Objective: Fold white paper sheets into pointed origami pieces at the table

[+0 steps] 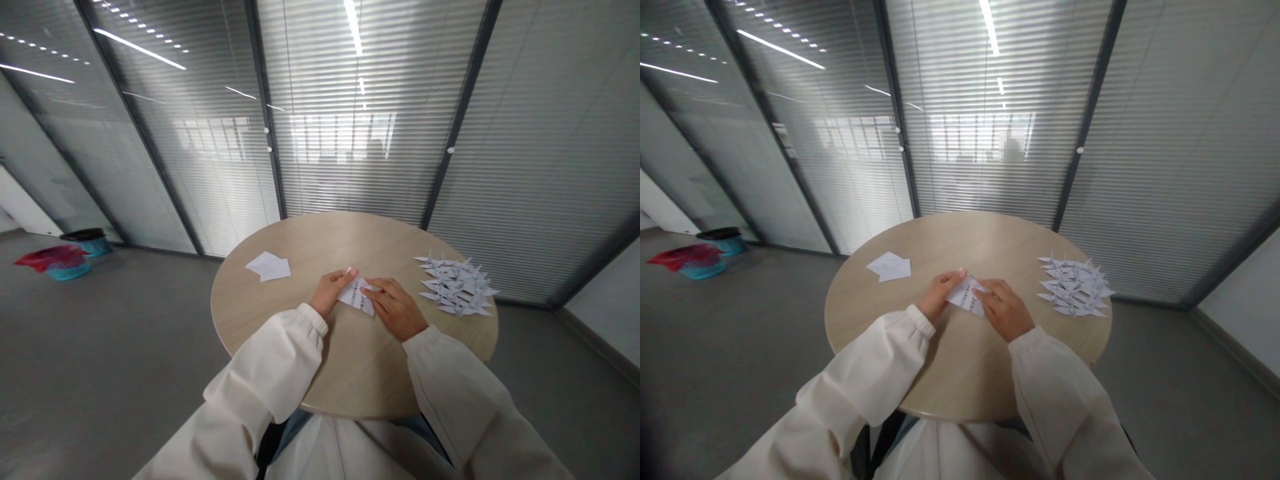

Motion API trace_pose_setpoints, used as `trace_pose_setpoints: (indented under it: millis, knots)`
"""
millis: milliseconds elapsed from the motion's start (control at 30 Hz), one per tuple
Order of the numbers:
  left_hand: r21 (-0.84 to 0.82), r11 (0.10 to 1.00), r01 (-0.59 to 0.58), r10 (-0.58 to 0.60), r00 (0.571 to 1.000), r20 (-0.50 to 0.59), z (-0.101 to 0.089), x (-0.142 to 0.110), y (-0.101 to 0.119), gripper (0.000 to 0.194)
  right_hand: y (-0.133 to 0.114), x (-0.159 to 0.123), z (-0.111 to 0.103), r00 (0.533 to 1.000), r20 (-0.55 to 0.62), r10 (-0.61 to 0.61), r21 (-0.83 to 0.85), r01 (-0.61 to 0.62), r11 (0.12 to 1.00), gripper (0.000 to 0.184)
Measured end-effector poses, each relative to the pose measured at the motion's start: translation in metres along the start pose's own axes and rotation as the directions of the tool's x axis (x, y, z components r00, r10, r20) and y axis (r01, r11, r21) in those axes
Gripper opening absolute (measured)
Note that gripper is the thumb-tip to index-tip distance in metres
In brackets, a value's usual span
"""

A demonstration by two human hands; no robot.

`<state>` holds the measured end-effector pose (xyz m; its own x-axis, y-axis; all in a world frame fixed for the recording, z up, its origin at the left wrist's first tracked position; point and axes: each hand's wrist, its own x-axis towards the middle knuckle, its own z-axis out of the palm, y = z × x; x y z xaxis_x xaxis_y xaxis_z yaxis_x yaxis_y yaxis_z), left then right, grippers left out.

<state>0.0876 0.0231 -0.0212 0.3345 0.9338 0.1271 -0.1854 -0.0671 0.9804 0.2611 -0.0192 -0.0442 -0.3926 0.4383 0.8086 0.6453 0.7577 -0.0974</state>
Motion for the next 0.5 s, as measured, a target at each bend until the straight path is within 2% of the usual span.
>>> trace_pose_setpoints:
  millis: [200,333,433,500]
  knots:
    - [0.060,0.998,-0.018,0.022,0.998,-0.056,0.000,0.000,0.000,0.042,-0.004,0.000,0.000,0.999,0.038,0.025,0.035,-0.027,0.999,0.035]
    - [0.093,0.995,-0.045,0.051,0.997,-0.060,0.000,-0.001,0.001,0.041,-0.009,0.001,-0.001,0.995,0.027,0.095,0.096,-0.097,0.991,0.032]
    - [0.111,0.993,-0.048,0.054,0.997,-0.046,0.001,-0.003,0.001,0.040,-0.011,0.003,-0.001,0.963,0.008,0.270,0.197,-0.267,0.943,0.027]
    - [0.118,0.992,-0.047,0.051,0.998,-0.033,0.003,-0.004,0.002,0.039,-0.011,0.005,-0.001,0.891,0.033,0.453,0.282,-0.443,0.851,0.024]
